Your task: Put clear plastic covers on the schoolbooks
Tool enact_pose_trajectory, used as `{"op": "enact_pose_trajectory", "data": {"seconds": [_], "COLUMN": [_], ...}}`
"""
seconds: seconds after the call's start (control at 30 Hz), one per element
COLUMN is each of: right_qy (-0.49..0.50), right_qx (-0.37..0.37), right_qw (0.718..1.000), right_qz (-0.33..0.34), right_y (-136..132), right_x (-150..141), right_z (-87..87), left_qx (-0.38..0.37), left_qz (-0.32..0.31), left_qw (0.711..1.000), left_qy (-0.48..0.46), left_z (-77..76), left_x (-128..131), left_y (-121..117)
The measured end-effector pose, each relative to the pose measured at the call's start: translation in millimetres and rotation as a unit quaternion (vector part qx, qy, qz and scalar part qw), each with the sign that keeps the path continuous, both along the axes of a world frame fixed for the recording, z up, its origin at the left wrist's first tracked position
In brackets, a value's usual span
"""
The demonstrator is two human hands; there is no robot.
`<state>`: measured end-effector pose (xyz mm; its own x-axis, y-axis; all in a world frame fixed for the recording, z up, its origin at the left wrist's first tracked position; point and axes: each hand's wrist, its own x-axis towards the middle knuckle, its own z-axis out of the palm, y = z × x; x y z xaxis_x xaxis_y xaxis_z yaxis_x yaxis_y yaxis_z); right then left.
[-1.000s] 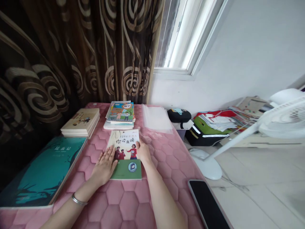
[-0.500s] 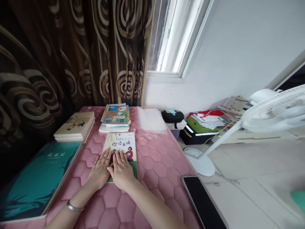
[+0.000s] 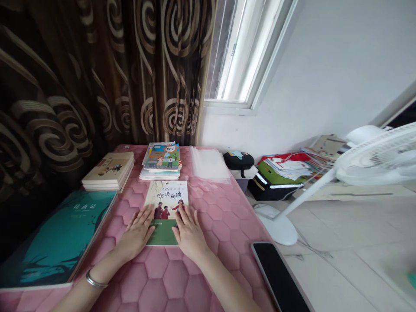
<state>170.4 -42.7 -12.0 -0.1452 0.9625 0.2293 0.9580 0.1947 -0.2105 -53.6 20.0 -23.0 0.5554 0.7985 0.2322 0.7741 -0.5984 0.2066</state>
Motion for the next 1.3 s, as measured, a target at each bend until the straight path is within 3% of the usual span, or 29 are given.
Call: {"op": "enact_pose_trajectory", "data": {"seconds": [0.2,0.43,0.7,0.9,1.3], "right_qy": [0.111,0.156,0.164,0.160,0.149], "right_qx": [0.082,0.077,0.076,0.058,0.077], "right_qw": [0.989,0.981,0.980,0.985,0.986], "right_qz": [0.044,0.089,0.078,0.025,0.015], "right_y": [-26.8,-24.1,-31.5,-45.2,-49.9], "right_x": [-12.3,-44.6,-7.5,29.6,45.9], "right_z": [-0.1,3.9,-4.2,-6.2,-10.1], "left_qx": [-0.029,-0.011,-0.030,-0.012,-0.012], "left_qz": [-0.107,-0.114,-0.105,-0.095,-0.104], "left_qw": [0.994,0.991,0.992,0.991,0.985], "left_qy": [-0.014,-0.062,-0.067,-0.091,-0.137], "left_z": [14.7,18.8,17.0,16.9,12.3], "left_x": [-17.0,-6.7,-35.4,-61.8,-61.6], "left_y": [-34.2,-33.1,-18.9,-13.9,-18.4]}}
